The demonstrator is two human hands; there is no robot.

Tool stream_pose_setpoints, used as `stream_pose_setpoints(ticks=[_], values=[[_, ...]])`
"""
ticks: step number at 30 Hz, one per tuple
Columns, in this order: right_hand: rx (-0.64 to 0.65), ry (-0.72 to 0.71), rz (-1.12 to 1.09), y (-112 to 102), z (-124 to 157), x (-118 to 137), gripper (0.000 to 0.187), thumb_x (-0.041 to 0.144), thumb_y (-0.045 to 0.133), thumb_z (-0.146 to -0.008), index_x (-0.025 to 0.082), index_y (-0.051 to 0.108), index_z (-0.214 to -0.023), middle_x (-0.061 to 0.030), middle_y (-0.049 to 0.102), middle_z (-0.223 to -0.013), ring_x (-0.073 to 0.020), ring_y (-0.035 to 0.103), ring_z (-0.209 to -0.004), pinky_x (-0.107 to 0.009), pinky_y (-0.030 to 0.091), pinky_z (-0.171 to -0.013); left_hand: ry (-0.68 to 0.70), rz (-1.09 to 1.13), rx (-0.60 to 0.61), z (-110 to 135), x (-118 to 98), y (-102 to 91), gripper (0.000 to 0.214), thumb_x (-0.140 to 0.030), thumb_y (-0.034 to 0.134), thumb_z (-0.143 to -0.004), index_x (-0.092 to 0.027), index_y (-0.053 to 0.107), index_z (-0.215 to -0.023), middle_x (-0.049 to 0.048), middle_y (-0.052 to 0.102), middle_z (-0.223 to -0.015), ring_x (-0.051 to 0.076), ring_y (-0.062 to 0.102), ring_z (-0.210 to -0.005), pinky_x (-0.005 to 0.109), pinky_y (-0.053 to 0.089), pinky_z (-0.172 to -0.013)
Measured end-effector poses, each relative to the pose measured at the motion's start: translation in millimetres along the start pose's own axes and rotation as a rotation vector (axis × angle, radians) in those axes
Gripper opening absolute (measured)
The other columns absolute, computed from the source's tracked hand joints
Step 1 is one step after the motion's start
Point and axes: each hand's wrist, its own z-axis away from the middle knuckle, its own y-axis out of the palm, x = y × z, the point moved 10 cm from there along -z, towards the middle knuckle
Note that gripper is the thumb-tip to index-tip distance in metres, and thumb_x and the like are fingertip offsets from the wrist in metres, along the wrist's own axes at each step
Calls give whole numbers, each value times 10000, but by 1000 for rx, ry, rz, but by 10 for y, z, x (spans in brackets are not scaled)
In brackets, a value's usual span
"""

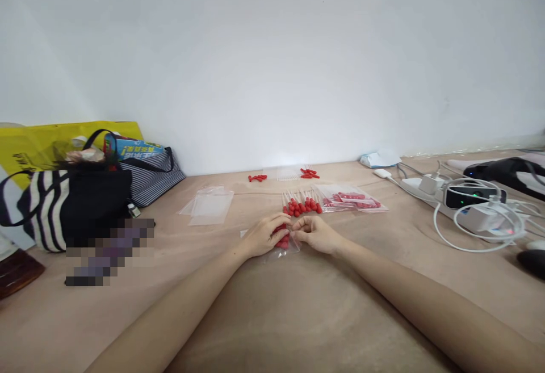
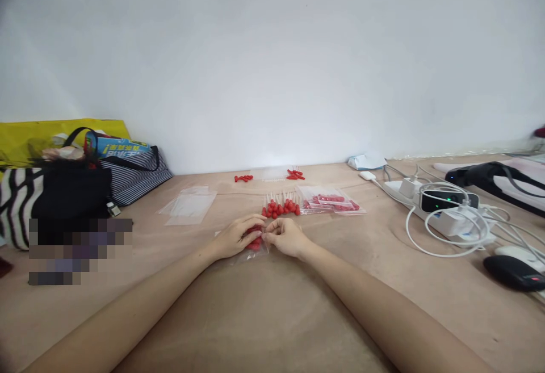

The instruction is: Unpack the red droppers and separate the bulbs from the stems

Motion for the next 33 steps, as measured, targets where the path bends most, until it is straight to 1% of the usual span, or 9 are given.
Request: stream_pose_setpoints(ticks=[3, 5, 11, 14, 17, 20, 24, 28, 33], values=[[16, 33, -95, 23, 15, -3, 176, 101, 602, -562, 141, 553, -726, 52, 573, -497, -72, 507, -454, -191, 385, -506, -13, 2, -4, 4, 8, -6, 181, -199, 414, -835, -191, 509, -989, 43, 563, -1032, 147, 519, -954, 292, 404, -839], [39, 52, -165, 49, 26, 5, 234, 60, 591, -545, 136, 537, -759, 62, 566, -481, -65, 498, -430, -187, 385, -491, -21, 4, -8, 7, 14, -10, 177, -200, 416, -834, -194, 509, -984, 39, 566, -1027, 146, 522, -946, 291, 406, -832], [26, 132, -259, 26, 45, -16, 367, -1, 600, -493, 146, 466, -800, 53, 601, -478, -95, 547, -439, -216, 431, -516, -40, -3, -18, 21, 43, -4, 192, -222, 413, -837, -194, 499, -1007, 39, 568, -1029, 146, 533, -932, 290, 411, -826], [2, 142, -261, -2, 51, -6, 372, -9, 595, -491, 160, 430, -778, 52, 606, -476, -103, 551, -431, -222, 434, -508, -14, -20, -11, 20, 24, 7, 196, -214, 398, -846, -201, 503, -1011, 39, 546, -1083, 144, 518, -968, 288, 397, -851], [-13, 130, -226, -19, 55, 18, 334, -12, 564, -518, 159, 432, -773, 56, 599, -464, -101, 543, -421, -214, 417, -492, 15, -27, -1, 16, -8, 16, 202, -202, 381, -854, -205, 509, -1010, 38, 534, -1104, 138, 508, -991, 279, 389, -862], [-7, 123, -195, -23, 56, 24, 312, -12, 539, -541, 159, 437, -782, 56, 600, -469, -93, 535, -421, -203, 396, -484, 15, -32, 0, 13, -22, 11, 195, -209, 385, -854, -200, 511, -1003, 40, 539, -1098, 140, 508, -996, 278, 390, -864], [19, 130, -209, -24, 57, 10, 318, -4, 538, -550, 160, 437, -803, 47, 618, -501, -83, 531, -442, -196, 386, -490, 11, -50, 2, 16, -30, 13, 198, -225, 372, -863, -207, 536, -973, 39, 523, -1126, 138, 521, -981, 275, 397, -852], [43, 137, -241, -34, 48, 9, 335, 0, 579, -522, 150, 454, -795, 37, 621, -502, -79, 522, -443, -196, 383, -487, 22, -67, 12, 17, -30, 28, 230, -223, 350, -871, -217, 554, -979, 43, 513, -1138, 142, 517, -993, 274, 398, -852], [55, 149, -281, -40, 13, -13, 376, 26, 651, -465, 141, 486, -782, 46, 605, -478, -104, 554, -458, -208, 399, -484, 37, -71, 11, 15, -32, 30, 230, -213, 360, -866, -221, 551, -994, 43, 515, -1135, 142, 510, -1004, 275, 397, -858]])
